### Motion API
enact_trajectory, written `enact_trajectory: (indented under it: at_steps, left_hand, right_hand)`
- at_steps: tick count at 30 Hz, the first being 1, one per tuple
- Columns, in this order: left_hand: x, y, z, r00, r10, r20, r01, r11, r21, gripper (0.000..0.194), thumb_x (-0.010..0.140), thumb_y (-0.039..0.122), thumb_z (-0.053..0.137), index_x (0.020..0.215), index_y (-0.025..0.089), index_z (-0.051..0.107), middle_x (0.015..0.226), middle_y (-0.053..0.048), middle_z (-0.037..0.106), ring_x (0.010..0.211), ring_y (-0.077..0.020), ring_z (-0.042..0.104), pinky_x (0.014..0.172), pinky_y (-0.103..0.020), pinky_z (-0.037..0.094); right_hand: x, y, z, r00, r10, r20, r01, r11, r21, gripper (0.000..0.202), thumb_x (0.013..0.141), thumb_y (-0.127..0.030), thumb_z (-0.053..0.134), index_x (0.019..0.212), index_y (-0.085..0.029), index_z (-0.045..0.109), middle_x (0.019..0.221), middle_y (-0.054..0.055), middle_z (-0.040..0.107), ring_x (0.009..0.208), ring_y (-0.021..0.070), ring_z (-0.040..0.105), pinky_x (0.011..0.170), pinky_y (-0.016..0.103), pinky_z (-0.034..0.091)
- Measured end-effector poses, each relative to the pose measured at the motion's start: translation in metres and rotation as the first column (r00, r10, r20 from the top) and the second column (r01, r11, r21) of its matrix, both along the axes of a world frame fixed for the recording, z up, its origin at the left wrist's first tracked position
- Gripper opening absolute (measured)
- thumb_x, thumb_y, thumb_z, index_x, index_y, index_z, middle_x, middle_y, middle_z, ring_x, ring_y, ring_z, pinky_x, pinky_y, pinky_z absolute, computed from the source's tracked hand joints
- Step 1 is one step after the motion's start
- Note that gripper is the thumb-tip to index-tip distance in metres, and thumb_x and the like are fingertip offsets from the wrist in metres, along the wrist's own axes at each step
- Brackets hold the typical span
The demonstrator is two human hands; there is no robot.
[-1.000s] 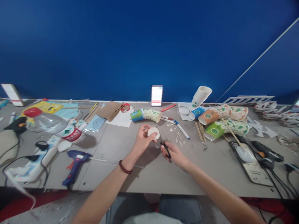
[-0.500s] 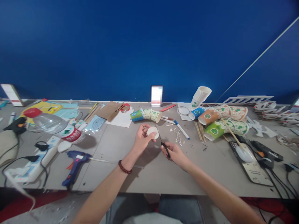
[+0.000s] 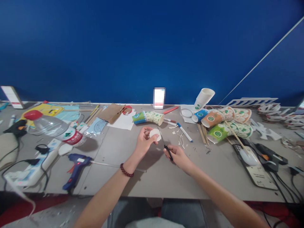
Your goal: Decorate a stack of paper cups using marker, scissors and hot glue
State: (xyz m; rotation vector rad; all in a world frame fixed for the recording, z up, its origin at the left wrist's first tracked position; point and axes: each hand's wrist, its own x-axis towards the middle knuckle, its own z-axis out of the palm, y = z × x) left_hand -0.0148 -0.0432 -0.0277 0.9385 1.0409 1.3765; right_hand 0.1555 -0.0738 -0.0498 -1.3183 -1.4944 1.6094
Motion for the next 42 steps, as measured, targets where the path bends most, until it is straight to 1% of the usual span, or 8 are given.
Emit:
enact_trajectory:
  at_steps: [5,12,17,26,35,39,42]
  left_hand:
    - [-0.002,0.000,0.000,1.000,0.018,-0.021,-0.018,1.000,0.010,0.044,0.061,0.033,0.079,0.091,0.018,0.051,0.073,0.001,0.065,0.053,-0.0096,0.059,0.047,-0.022,0.052]
    - [-0.004,0.001,0.002,0.999,0.039,-0.033,-0.038,0.999,0.015,0.041,0.062,0.032,0.079,0.091,0.017,0.056,0.073,0.001,0.065,0.056,-0.0094,0.058,0.049,-0.022,0.053]
    - [-0.005,0.001,0.003,0.998,0.048,-0.046,-0.047,0.999,0.018,0.038,0.063,0.032,0.078,0.092,0.016,0.060,0.074,0.000,0.064,0.058,-0.0093,0.057,0.051,-0.022,0.053]
    - [-0.008,0.004,0.003,0.995,0.068,-0.072,-0.066,0.998,0.021,0.037,0.060,0.033,0.079,0.090,0.016,0.065,0.074,0.000,0.064,0.057,-0.0093,0.055,0.049,-0.023,0.053]
    - [-0.013,0.008,0.003,0.996,0.069,-0.058,-0.069,0.998,0.015,0.039,0.061,0.035,0.079,0.093,0.016,0.069,0.078,-0.002,0.067,0.058,-0.0096,0.056,0.047,-0.021,0.049]
    - [-0.012,0.008,0.000,0.997,0.079,-0.015,-0.079,0.997,-0.011,0.047,0.060,0.037,0.079,0.100,0.018,0.064,0.070,0.001,0.064,0.057,-0.0105,0.057,0.049,-0.022,0.049]
    - [-0.011,0.008,-0.003,0.999,0.016,-0.034,-0.018,0.998,-0.060,0.039,0.064,0.043,0.076,0.089,0.016,0.064,0.065,0.001,0.062,0.052,-0.0094,0.054,0.049,-0.022,0.046]
  right_hand:
    - [0.000,0.000,0.005,1.000,-0.013,0.019,0.013,1.000,-0.014,0.046,0.076,-0.058,0.060,0.061,-0.021,0.038,0.051,-0.006,0.038,0.043,0.0058,0.028,0.042,0.022,0.019]
    - [0.001,0.000,0.003,1.000,-0.015,0.021,0.015,1.000,-0.014,0.043,0.076,-0.053,0.062,0.061,-0.020,0.038,0.052,-0.007,0.035,0.043,0.0052,0.027,0.042,0.022,0.018]
    - [0.001,0.000,0.003,1.000,-0.022,0.017,0.023,0.999,-0.033,0.045,0.073,-0.054,0.064,0.060,-0.021,0.037,0.050,-0.007,0.033,0.043,0.0051,0.025,0.041,0.022,0.016]
    - [0.001,0.001,0.005,0.999,-0.021,0.046,0.022,0.999,-0.026,0.045,0.071,-0.054,0.065,0.058,-0.020,0.038,0.049,-0.007,0.034,0.042,0.0052,0.026,0.042,0.022,0.017]
    - [0.001,0.000,0.009,0.998,-0.035,0.058,0.037,0.999,-0.036,0.044,0.071,-0.051,0.066,0.058,-0.020,0.038,0.050,-0.007,0.032,0.044,0.0054,0.026,0.043,0.022,0.017]
    - [0.001,0.001,0.005,0.999,-0.030,0.043,0.031,0.999,-0.014,0.044,0.072,-0.052,0.065,0.058,-0.020,0.038,0.050,-0.007,0.032,0.045,0.0056,0.025,0.043,0.022,0.017]
    - [0.001,0.001,0.003,0.998,-0.034,0.052,0.034,0.999,-0.014,0.045,0.072,-0.054,0.065,0.058,-0.020,0.039,0.049,-0.007,0.033,0.043,0.0056,0.026,0.042,0.022,0.018]
